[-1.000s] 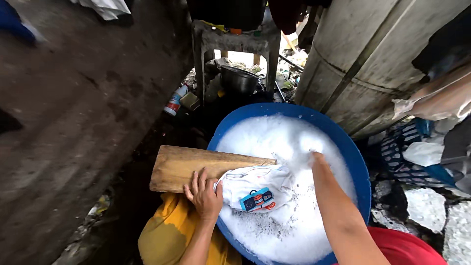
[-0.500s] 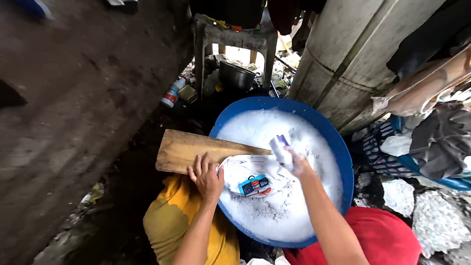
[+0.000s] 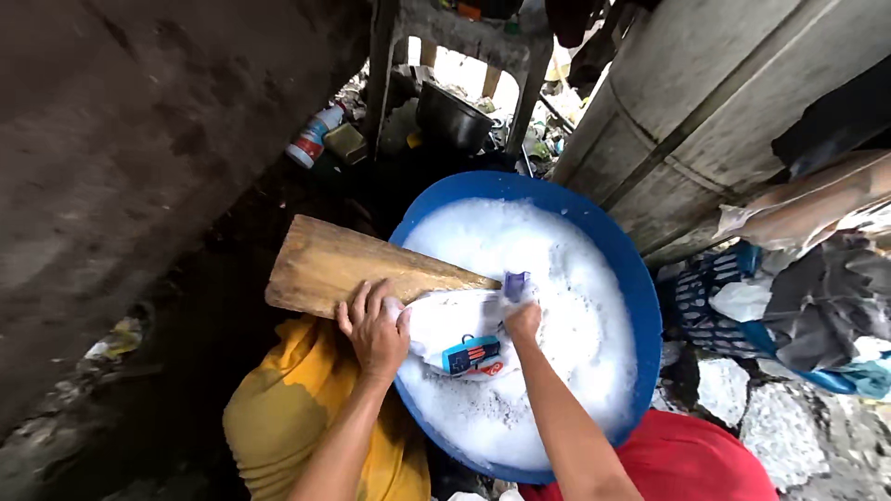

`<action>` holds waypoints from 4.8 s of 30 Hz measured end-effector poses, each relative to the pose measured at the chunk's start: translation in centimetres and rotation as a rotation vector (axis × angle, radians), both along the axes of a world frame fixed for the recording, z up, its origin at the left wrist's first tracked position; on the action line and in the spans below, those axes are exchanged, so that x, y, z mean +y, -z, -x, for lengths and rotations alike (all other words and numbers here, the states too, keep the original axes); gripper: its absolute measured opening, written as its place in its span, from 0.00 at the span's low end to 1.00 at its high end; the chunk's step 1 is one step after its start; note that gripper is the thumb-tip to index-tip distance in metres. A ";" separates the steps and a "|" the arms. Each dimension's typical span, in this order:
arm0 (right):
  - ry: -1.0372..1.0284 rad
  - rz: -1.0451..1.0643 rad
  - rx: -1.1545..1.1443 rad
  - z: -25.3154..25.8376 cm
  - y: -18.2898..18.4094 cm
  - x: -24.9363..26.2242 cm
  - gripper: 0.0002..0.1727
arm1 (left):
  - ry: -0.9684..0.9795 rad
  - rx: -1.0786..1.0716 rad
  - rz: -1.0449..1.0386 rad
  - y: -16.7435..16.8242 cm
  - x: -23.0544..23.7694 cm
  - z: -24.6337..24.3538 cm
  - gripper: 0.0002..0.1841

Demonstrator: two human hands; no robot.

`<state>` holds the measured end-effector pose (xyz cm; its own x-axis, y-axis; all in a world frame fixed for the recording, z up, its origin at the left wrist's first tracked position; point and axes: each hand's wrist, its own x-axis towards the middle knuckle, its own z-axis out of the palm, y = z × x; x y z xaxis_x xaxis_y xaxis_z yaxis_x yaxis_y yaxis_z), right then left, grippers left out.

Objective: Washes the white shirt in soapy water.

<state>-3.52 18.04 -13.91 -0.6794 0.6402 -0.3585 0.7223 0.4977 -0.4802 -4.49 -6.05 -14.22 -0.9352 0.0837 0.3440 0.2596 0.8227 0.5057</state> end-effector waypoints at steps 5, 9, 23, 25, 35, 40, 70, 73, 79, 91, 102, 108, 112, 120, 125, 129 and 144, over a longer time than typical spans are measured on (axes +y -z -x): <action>-0.407 0.083 0.428 -0.3 -2.6 -13.3 0.33 | 0.014 0.010 -0.017 0.3 -0.6 -0.4 0.13; -0.262 -0.054 0.247 -1.6 1.0 -4.7 0.34 | 0.043 -0.005 -0.041 0.4 -0.7 -0.1 0.11; -0.054 -0.088 0.177 -2.6 2.4 -0.4 0.31 | 0.045 -0.061 -0.050 0.4 -0.5 0.1 0.12; 0.047 -0.058 0.049 -2.0 1.2 0.0 0.35 | 0.039 -0.050 -0.053 0.3 -0.5 0.3 0.11; -0.076 -0.085 0.177 -2.9 2.4 -1.3 0.31 | 0.062 -0.023 -0.048 1.0 -0.6 0.2 0.12; -0.138 0.035 0.257 -1.2 -0.3 -7.7 0.31 | 0.063 -0.048 -0.041 0.6 -0.5 0.2 0.12; -0.287 -0.039 0.303 2.0 0.2 -5.3 0.32 | 0.073 -0.001 -0.001 0.7 -0.8 0.1 0.13; -0.014 -0.097 0.111 2.0 1.5 0.9 0.37 | 0.046 -0.005 -0.018 0.8 -0.5 0.5 0.13; -0.429 0.052 0.364 2.3 -2.5 -12.6 0.32 | 0.051 0.010 0.010 0.8 -0.8 0.3 0.11; -0.422 0.026 0.311 2.1 -2.5 -12.3 0.33 | 0.038 -0.002 0.025 0.9 -0.6 0.4 0.12; -0.312 -0.003 0.285 2.0 -1.9 -9.9 0.34 | 0.058 -0.006 0.014 0.7 -0.7 0.2 0.14; -0.129 -0.066 0.156 1.6 0.8 -1.3 0.34 | 0.014 -0.015 0.001 1.3 -0.4 0.6 0.14; -0.085 -0.055 0.116 2.2 0.0 -3.4 0.35 | 0.013 -0.019 0.009 1.2 -0.3 0.6 0.14; -0.164 -0.057 0.205 1.5 0.9 -2.3 0.34 | 0.011 -0.001 0.015 1.3 -0.4 0.7 0.15; -0.115 -0.028 0.176 1.1 -0.1 -5.0 0.32 | 0.037 -0.019 0.001 1.0 -0.5 0.6 0.13; -0.460 0.029 0.381 -2.6 -1.1 -12.2 0.34 | 0.024 0.007 -0.003 1.3 -0.8 0.2 0.12; -0.292 0.005 0.238 -3.8 1.0 -7.1 0.31 | 0.051 -0.033 -0.023 0.7 -0.6 0.8 0.13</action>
